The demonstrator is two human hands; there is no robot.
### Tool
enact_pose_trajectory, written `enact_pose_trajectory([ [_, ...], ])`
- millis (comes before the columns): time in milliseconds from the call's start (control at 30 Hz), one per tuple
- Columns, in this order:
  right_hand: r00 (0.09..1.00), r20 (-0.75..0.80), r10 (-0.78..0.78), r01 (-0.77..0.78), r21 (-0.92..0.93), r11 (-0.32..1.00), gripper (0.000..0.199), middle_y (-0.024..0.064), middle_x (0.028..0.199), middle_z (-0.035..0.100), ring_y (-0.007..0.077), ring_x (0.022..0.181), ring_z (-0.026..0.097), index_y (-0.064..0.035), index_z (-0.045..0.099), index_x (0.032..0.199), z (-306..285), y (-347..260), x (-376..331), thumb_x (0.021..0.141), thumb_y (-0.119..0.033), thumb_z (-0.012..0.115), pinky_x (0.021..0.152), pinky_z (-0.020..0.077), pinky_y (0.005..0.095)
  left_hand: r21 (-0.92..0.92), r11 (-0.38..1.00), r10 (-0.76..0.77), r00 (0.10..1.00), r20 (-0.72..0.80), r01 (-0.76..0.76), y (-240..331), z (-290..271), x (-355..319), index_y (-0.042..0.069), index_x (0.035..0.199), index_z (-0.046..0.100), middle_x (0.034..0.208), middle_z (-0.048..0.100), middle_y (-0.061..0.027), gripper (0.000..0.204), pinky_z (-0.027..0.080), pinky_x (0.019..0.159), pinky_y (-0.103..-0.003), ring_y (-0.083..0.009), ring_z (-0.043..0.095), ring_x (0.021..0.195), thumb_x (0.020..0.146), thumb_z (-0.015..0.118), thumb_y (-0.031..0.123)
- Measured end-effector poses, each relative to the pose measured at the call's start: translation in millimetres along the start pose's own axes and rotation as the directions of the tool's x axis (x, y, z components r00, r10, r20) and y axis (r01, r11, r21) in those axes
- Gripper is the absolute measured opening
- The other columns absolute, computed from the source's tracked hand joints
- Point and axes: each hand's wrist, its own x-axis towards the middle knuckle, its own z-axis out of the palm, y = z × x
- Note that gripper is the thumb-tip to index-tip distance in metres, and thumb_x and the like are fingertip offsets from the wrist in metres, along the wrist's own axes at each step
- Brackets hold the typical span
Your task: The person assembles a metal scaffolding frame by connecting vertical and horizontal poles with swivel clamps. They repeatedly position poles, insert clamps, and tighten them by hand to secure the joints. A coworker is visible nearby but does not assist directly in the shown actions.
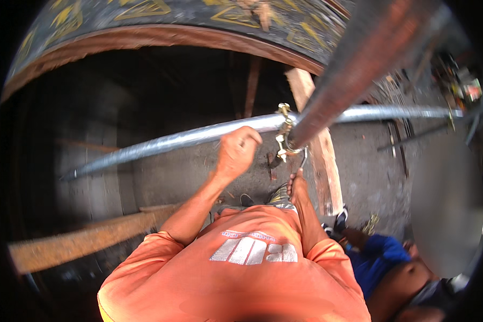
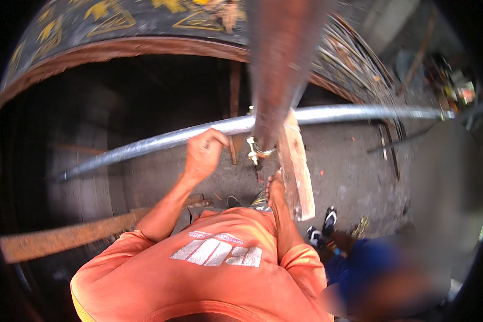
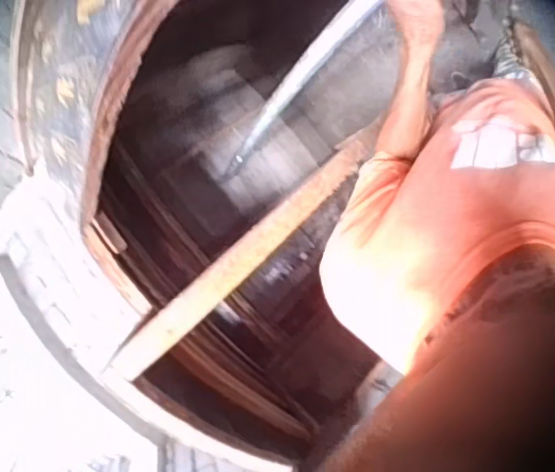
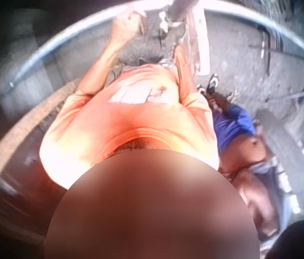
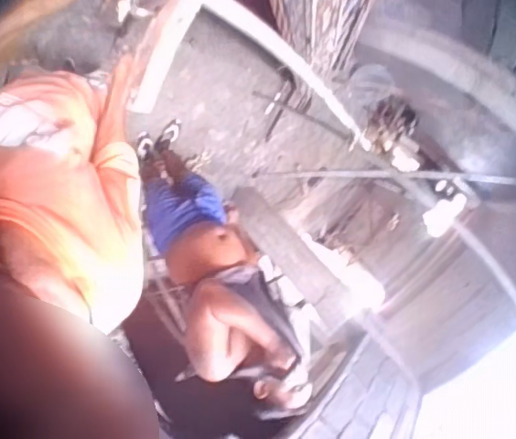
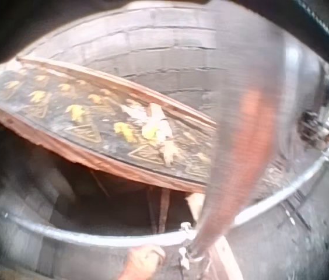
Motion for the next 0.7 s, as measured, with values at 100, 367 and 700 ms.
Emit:
enact_pose_trajectory([
  [100,0.975,-0.095,-0.200,0.178,-0.196,0.964,0.054,0.0081,0.070,0.054,0.0242,0.063,0.051,-0.0073,0.059,0.092,3,16,-12,0.110,-0.054,0.038,0.058,0.0394,0.0409,0.116,0.969,0.196,0.967,0.162,-0.216,10,-4,62,-0.001,0.113,0.068,0.110,0.072,-0.0141,0.023,0.054,0.092,-0.036,-0.0239,0.070,0.101,0.094,0.057,0.005],
  [367,0.800,-0.138,-0.584,0.485,-0.425,0.765,0.067,0.0373,0.125,0.063,0.0543,0.123,0.057,0.0066,0.063,0.128,-19,29,-89,0.110,-0.052,0.035,0.104,0.0422,0.0545,0.175,0.949,-0.287,0.486,0.826,0.262,-4,23,145,0.004,0.146,0.056,0.145,0.058,-0.0208,0.066,0.039,0.116,-0.042,-0.0299,0.054,0.135,0.101,0.061,0.052],
  [700,0.598,-0.210,-0.774,0.650,-0.437,0.621,0.020,0.0266,0.087,0.067,0.0487,0.085,0.066,-0.0010,0.063,0.092,45,30,-77,0.094,-0.020,0.068,0.072,0.0501,0.0555,-0.152,0.677,-0.130,0.320,0.939,0.721,-75,49,167,0.001,0.141,0.055,0.135,0.065,-0.0148,0.068,0.056,0.098,-0.046,-0.0268,0.066,0.117,0.102,0.058,0.056],
])
